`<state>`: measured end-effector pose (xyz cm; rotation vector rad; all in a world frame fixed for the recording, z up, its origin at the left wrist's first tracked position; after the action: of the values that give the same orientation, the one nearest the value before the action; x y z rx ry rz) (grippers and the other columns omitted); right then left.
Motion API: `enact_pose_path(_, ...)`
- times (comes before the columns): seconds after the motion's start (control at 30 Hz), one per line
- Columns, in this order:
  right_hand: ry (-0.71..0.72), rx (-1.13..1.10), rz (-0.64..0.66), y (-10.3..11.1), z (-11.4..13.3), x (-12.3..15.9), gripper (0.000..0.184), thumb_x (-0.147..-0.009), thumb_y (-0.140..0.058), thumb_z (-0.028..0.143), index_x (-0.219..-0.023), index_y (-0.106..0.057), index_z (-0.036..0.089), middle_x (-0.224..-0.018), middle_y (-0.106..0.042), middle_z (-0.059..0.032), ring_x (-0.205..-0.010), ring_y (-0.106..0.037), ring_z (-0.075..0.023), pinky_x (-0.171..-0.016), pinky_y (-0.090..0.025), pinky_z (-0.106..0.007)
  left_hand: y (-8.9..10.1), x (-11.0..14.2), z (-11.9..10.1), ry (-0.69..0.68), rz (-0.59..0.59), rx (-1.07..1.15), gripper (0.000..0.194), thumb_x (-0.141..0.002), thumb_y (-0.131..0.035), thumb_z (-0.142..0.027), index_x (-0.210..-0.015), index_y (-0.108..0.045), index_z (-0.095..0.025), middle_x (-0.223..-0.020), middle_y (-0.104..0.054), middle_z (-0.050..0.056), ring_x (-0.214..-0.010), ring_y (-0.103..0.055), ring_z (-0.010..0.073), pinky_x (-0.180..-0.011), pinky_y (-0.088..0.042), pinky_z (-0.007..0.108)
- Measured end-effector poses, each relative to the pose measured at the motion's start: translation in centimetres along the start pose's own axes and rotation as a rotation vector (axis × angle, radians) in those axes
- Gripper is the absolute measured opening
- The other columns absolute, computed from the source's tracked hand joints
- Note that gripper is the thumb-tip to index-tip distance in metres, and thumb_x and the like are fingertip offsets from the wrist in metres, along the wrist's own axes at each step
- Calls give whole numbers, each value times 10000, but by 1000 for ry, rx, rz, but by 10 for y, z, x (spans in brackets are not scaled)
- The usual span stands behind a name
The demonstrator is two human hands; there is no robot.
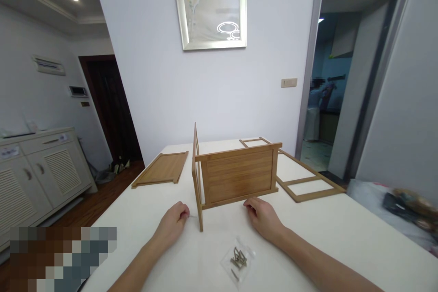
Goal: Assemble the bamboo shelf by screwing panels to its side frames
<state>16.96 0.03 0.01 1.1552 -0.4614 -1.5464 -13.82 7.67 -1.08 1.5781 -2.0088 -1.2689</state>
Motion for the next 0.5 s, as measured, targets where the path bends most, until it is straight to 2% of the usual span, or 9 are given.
enact_pose_path(0.1, -19, -10, 3, -1, -2, -1, 268, -814, -413, 86, -880, -653, 185, -902, -694, -64, -816, -628, -193, -748, -468, -298, 6, 3, 2, -40, 156, 52, 208, -699, -453, -94, -694, -642, -181, -776, -628, 20, -766, -582, 176, -721, -424, 276)
enact_pose_path(0.27, -28, 18, 18, -2, -3, -2, 278, -801, -415, 76, -878, -659, 185, -898, -704, -59, -811, -634, -189, -744, -467, -289, 15, 10, 1, 2, 379, 110, 235, -640, -512, -148, -703, -736, -178, -763, -674, 14, -725, -593, 166, -670, -418, 251)
enact_pose_path(0.5, -6, 33, 29, -5, -4, -3, 262, -811, -446, 86, -892, -678, 176, -893, -710, -64, -809, -632, -185, -746, -468, -286, 8, 25, -33, 16, 523, 92, 243, -625, -539, -179, -706, -768, -175, -652, -691, 20, -632, -597, 169, -567, -398, 241)
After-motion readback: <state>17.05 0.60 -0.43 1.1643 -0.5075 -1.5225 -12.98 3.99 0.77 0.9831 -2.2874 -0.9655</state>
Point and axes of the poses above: each hand's wrist, its own x-axis away from the middle knuckle, its own y-axis out of the back of the hand, z = x × y, the point moved 3 cm from there along -x, towards the middle knuckle
